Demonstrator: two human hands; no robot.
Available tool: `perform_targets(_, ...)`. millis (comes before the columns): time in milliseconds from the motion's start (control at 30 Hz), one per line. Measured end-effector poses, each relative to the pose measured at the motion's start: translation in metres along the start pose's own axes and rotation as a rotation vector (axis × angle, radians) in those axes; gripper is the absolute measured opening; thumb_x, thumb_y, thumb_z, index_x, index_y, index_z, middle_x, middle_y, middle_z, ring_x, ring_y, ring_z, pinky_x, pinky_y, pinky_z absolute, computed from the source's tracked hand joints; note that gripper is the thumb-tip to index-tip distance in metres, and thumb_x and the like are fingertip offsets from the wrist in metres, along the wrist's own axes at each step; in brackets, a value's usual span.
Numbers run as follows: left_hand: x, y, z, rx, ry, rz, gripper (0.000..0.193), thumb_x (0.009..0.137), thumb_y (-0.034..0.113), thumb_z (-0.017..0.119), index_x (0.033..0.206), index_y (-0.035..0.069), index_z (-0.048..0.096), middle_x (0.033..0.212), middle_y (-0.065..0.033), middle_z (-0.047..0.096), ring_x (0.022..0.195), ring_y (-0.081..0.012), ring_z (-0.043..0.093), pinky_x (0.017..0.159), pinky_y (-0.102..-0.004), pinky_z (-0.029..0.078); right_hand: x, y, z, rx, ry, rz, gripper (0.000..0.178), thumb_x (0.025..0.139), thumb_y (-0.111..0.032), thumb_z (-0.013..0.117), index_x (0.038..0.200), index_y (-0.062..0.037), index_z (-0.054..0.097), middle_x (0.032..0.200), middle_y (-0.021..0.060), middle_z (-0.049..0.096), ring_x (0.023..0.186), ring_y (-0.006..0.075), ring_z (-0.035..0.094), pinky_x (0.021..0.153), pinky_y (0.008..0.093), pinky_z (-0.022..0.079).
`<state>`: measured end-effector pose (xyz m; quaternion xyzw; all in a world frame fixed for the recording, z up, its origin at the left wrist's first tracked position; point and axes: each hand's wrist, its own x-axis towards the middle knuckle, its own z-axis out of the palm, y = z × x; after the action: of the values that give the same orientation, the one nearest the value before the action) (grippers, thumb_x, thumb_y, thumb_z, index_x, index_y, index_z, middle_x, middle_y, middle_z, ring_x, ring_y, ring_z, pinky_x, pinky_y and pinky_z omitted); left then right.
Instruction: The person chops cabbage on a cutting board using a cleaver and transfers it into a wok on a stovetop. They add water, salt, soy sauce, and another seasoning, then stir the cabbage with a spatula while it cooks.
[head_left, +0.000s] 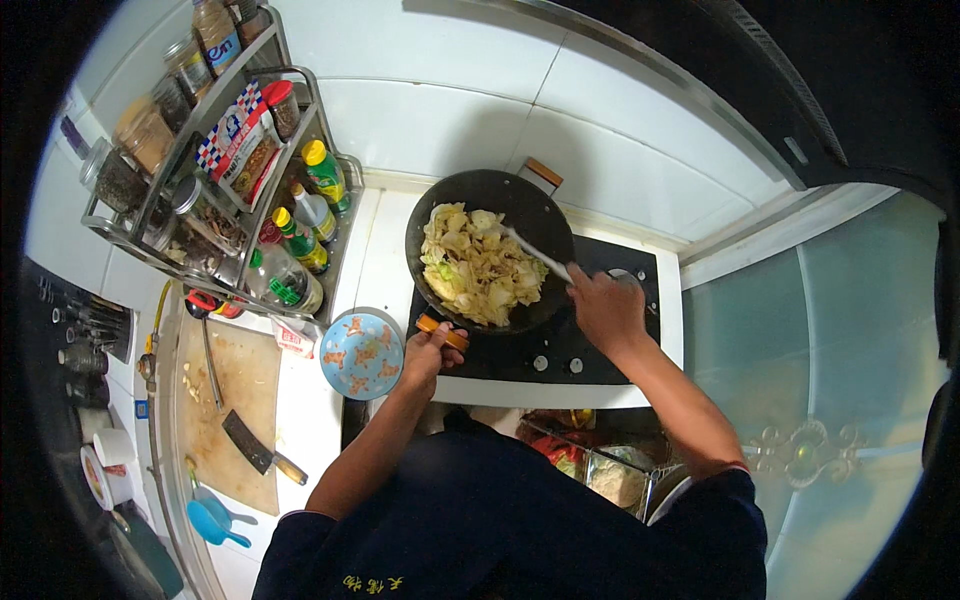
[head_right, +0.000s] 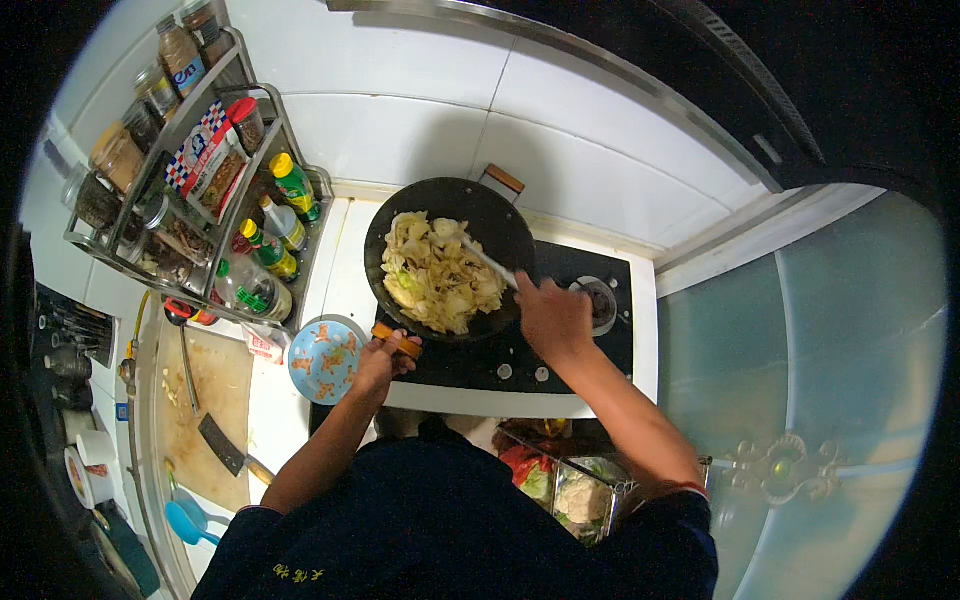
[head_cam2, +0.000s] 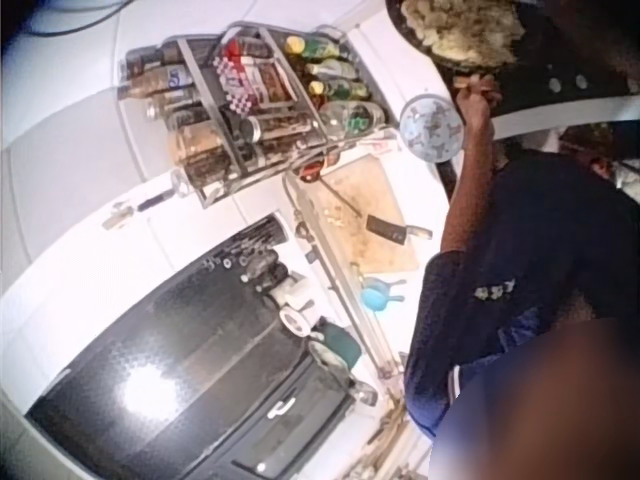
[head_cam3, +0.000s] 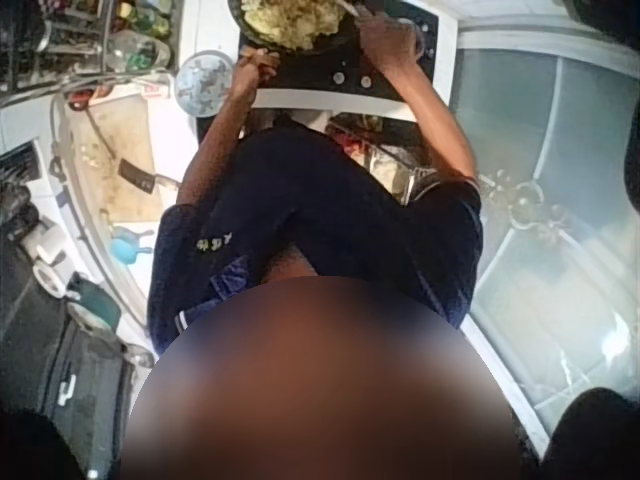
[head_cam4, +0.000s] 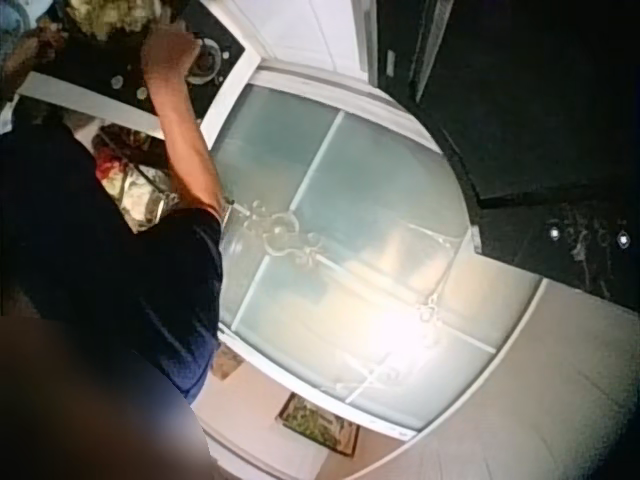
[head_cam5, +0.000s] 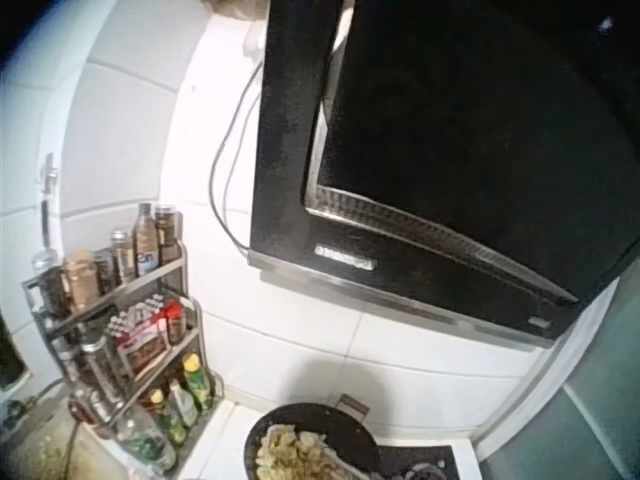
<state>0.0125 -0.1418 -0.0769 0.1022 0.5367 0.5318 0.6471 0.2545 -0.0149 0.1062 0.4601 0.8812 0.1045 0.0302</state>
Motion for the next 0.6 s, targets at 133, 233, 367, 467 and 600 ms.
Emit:
perform_targets(133, -0.003, 0.003, 0.005, 0.008, 0.036, -0.003, 0.027, 0.106, 0.031, 0.056, 0.114, 0.006, 0.062, 0.106, -0.0092, 0.075, 0.062, -0.012, 0.062, 0.059, -0.0273, 0.045, 0.039, -0.009, 0.089, -0.082, -0.065, -0.102, 0.029, 0.094, -0.02, 0.06, 0.121, -0.0097, 0.064, 0.082, 0.0124, 0.07, 0.068, 0.0313, 0.07, 0.058, 0.0462, 0.053)
perform_targets(233, -0.005, 0.003, 0.003, -0.002, 0.014, 0.016, 0.028, 0.105, 0.031, 0.057, 0.115, 0.005, 0.062, 0.107, -0.0101, 0.075, 0.062, -0.012, 0.063, 0.059, -0.0269, 0.046, 0.04, -0.005, 0.079, -0.077, -0.157, -0.165, 0.024, 0.094, -0.015, 0.06, 0.115, -0.0076, 0.065, 0.083, 0.0132, 0.07, 0.069, 0.031, 0.071, 0.059, 0.0451, 0.054)
perform_targets(367, -0.005, 0.005, 0.006, -0.014, 0.034, 0.005, 0.029, 0.105, 0.031, 0.058, 0.116, 0.004, 0.062, 0.107, -0.0112, 0.075, 0.062, -0.0124, 0.063, 0.058, -0.0266, 0.046, 0.052, 0.005, 0.032, -0.022, -0.019, -0.081, 0.035, 0.094, -0.024, 0.064, 0.127, -0.0134, 0.063, 0.078, 0.0101, 0.069, 0.07, 0.0311, 0.071, 0.058, 0.0461, 0.053)
perform_targets(467, -0.007, 0.008, 0.008, -0.008, 0.04, -0.012, 0.03, 0.104, 0.031, 0.059, 0.117, 0.004, 0.061, 0.108, -0.0113, 0.075, 0.063, -0.0135, 0.064, 0.061, -0.0282, 0.047, 0.074, -0.016, 0.047, -0.059, 0.093, -0.113, 0.036, 0.094, -0.022, 0.064, 0.129, -0.0145, 0.062, 0.08, 0.0095, 0.069, 0.068, 0.0299, 0.07, 0.057, 0.0444, 0.053)
perform_targets(600, -0.002, 0.001, 0.002, -0.016, 0.018, -0.006, 0.034, 0.102, 0.034, 0.062, 0.12, 0.005, 0.059, 0.112, -0.011, 0.074, 0.067, -0.0153, 0.066, 0.066, -0.0315, 0.05, 0.08, -0.032, 0.075, -0.119, -0.091, -0.284, 0.037, 0.094, -0.022, 0.063, 0.13, -0.0147, 0.062, 0.082, 0.0087, 0.069, 0.069, 0.0285, 0.07, 0.057, 0.0427, 0.053)
